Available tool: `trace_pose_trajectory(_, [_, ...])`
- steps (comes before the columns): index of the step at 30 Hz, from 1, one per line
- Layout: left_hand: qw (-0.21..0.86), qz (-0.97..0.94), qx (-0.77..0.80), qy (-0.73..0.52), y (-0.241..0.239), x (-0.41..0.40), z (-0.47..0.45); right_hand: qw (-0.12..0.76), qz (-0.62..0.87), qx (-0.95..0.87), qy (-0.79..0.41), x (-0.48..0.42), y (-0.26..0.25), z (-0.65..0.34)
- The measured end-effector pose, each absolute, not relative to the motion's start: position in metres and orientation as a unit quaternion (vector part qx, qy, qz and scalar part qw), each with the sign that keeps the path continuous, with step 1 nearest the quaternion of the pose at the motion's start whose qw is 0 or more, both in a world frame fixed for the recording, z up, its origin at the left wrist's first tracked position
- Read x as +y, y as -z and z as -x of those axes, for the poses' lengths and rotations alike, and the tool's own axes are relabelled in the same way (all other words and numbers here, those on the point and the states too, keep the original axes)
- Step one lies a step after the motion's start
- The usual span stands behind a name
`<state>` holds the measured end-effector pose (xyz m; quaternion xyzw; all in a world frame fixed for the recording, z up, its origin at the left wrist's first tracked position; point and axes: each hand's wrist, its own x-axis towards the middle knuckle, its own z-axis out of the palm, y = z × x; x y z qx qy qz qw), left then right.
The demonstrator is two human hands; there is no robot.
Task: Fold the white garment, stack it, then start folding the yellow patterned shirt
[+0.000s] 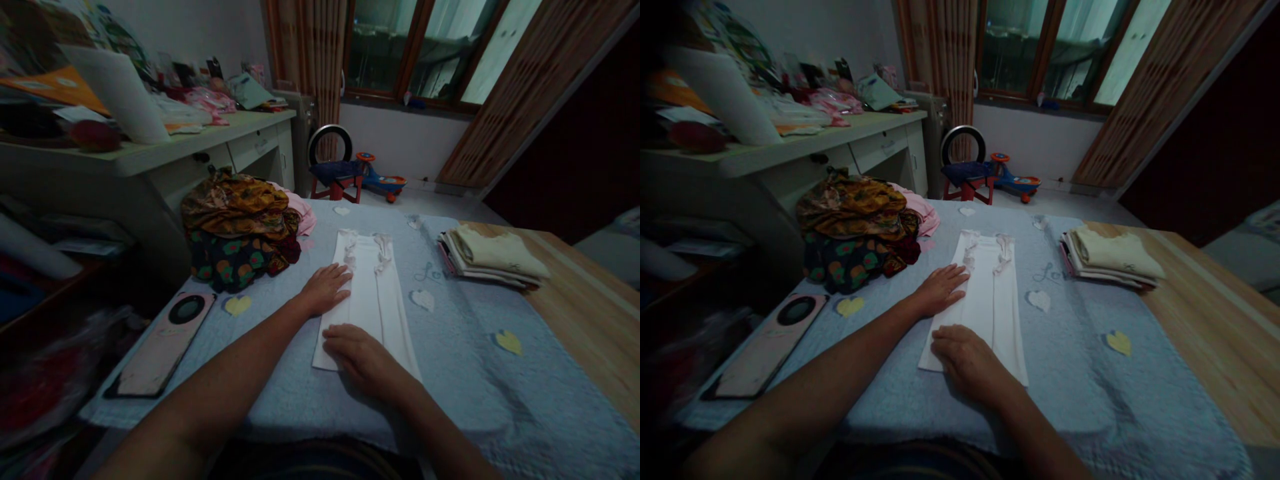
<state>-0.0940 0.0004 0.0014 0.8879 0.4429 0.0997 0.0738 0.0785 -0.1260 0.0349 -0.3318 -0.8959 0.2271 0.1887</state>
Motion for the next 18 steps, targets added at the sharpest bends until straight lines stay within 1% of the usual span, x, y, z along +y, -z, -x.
trace_pose_trajectory(4, [0.078,-0.886,0.445,-0.103,0.001,0.004,0.095,0.175,0.378,-0.896,-0.153,-0.120,-0.024,-0.069])
trace_pose_trajectory(7, [0.084,-0.886,0.445,-0.103,0.001,0.006,0.096,0.144,0.390,-0.900,-0.132,-0.122,-0.017,-0.064])
trace_pose_trajectory(11, [0.086,-0.885,0.445,-0.108,0.001,0.006,0.098,0.112,0.381,-0.907,-0.138,-0.127,-0.017,-0.065])
trace_pose_trajectory(18, [0.092,-0.886,0.443,-0.102,-0.002,0.003,0.098,0.099,0.352,-0.910,-0.195,-0.138,-0.028,-0.071])
